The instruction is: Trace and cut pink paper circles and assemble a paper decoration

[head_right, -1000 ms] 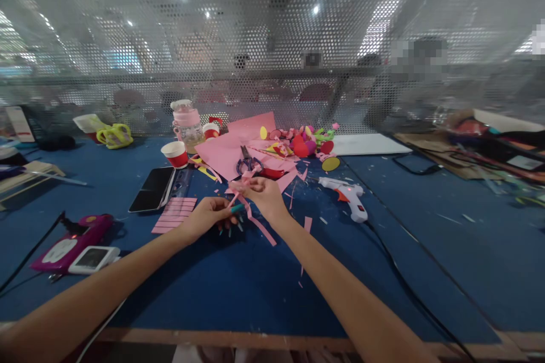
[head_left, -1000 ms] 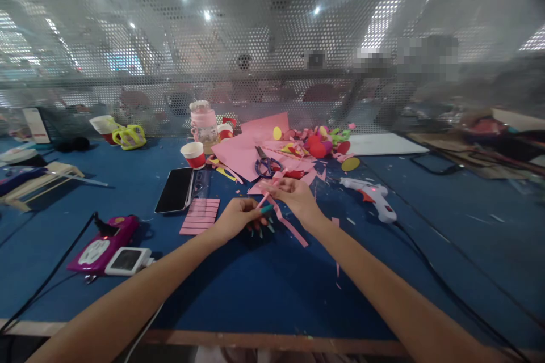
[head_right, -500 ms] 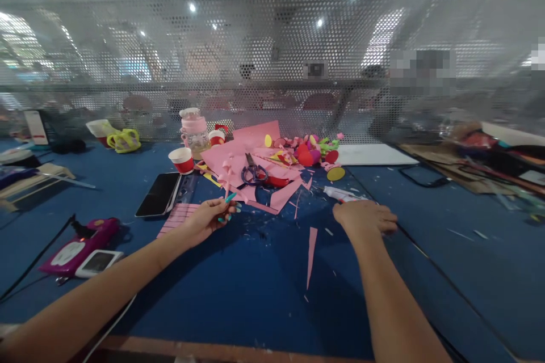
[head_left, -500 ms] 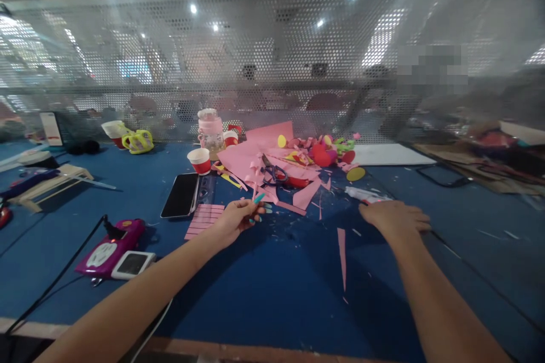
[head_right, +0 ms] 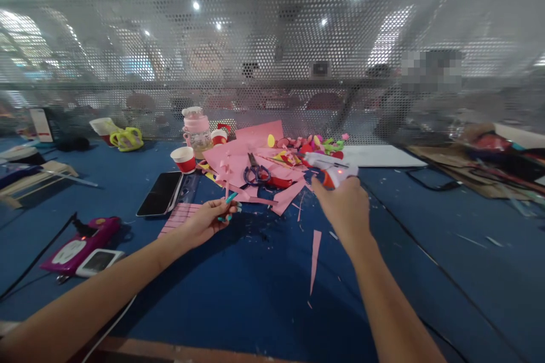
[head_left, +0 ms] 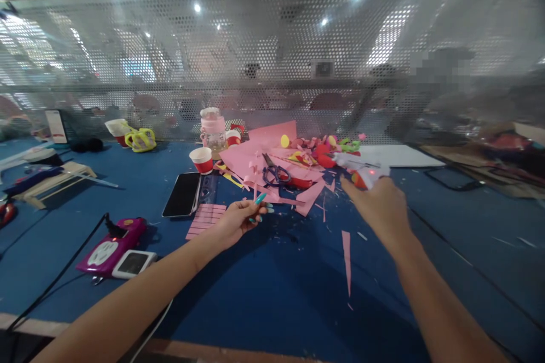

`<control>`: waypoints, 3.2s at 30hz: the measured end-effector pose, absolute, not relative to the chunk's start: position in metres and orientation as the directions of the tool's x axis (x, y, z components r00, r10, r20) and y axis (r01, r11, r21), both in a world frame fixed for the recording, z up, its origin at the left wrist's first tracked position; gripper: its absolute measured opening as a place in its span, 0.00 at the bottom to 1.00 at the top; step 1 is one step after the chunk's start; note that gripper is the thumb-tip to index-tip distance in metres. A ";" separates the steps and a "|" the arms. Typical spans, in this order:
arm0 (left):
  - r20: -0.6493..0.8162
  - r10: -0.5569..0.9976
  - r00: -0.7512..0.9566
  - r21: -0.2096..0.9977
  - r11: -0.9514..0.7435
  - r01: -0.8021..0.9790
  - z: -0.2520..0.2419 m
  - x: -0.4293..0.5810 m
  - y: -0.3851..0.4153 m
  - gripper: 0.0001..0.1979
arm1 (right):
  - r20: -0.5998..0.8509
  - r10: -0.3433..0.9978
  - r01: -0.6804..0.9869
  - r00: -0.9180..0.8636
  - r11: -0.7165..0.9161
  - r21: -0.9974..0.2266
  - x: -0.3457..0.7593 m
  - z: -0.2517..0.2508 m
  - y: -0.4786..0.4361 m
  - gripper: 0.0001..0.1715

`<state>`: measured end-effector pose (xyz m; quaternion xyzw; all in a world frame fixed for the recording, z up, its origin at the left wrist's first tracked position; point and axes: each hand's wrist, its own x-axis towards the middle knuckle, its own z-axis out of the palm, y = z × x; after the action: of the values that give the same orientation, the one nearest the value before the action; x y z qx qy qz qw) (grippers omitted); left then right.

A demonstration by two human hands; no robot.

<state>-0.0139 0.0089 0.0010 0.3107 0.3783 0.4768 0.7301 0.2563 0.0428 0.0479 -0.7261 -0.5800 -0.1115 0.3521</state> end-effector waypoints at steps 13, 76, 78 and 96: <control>-0.198 0.925 0.324 0.823 0.336 -0.458 -0.007 -0.015 0.013 0.17 | 0.768 0.631 0.925 -0.106 0.347 -0.157 0.189 0.019 0.022 0.16; -0.197 0.935 0.294 0.881 0.300 -0.366 -0.009 -0.014 0.014 0.16 | 0.733 0.630 0.938 -0.256 0.344 0.032 0.192 0.020 0.021 0.10; -0.192 0.936 0.294 0.883 0.296 -0.364 -0.009 -0.013 0.014 0.16 | 0.742 0.623 0.939 -0.248 0.343 0.026 0.192 0.019 0.022 0.09; -0.204 0.934 0.293 0.884 0.305 -0.356 -0.007 -0.013 0.013 0.18 | 0.677 0.725 0.957 -0.123 0.267 -0.112 0.189 0.023 0.022 0.16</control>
<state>-0.0130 0.0129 -0.0065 0.3764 0.3842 0.4538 0.7105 0.1887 0.0220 0.0231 -0.5782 -0.7275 -0.1798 0.3227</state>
